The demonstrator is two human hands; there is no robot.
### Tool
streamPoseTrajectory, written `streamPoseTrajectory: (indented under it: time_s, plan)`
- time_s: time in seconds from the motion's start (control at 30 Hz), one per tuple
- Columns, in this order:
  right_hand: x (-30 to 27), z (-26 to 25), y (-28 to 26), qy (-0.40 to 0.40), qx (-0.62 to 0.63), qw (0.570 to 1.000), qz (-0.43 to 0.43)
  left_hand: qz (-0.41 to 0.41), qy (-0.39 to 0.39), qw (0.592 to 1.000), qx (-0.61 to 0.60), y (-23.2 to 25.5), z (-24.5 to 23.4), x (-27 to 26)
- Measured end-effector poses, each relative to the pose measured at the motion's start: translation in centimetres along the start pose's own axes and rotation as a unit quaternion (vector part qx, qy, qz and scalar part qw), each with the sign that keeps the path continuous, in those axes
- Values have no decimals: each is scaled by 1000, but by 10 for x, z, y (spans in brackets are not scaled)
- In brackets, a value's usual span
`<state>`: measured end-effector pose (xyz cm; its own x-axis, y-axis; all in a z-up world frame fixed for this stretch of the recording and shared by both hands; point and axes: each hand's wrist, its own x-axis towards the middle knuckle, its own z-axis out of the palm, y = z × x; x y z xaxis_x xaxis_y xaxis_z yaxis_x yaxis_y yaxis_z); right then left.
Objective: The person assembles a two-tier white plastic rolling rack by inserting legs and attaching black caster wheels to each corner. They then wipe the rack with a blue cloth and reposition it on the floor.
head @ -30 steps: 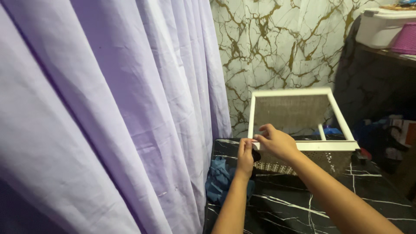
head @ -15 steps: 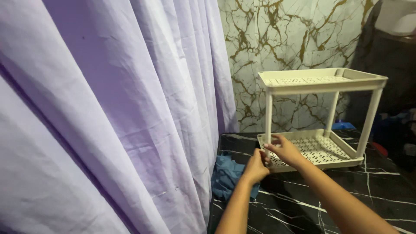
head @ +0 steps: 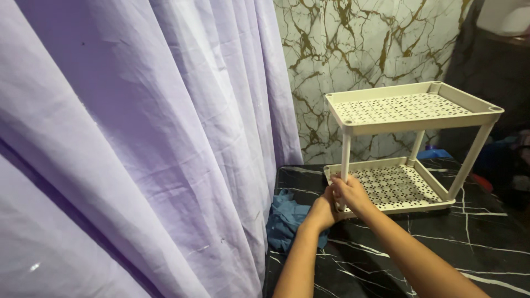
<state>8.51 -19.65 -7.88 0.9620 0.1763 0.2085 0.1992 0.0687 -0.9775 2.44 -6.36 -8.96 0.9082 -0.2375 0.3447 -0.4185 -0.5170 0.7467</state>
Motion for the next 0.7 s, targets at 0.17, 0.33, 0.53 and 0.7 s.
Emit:
streamPoseTrajectory:
  time_s: [0.17,0.33,0.53,0.7]
  plan:
    - [-6,3,6,1,40,998,43,-71,-11,997,7,2,-4,0]
    - [1,4,14,4,41,999,15,-43,1,999,-6,3,0,-1]
    - [11,0,34,-3,68,998,-3,-60,-3,998,0,0,1,-1]
    - [9,-1,42,10,49,999,-19,-72,-10,997,5,5,0,-4]
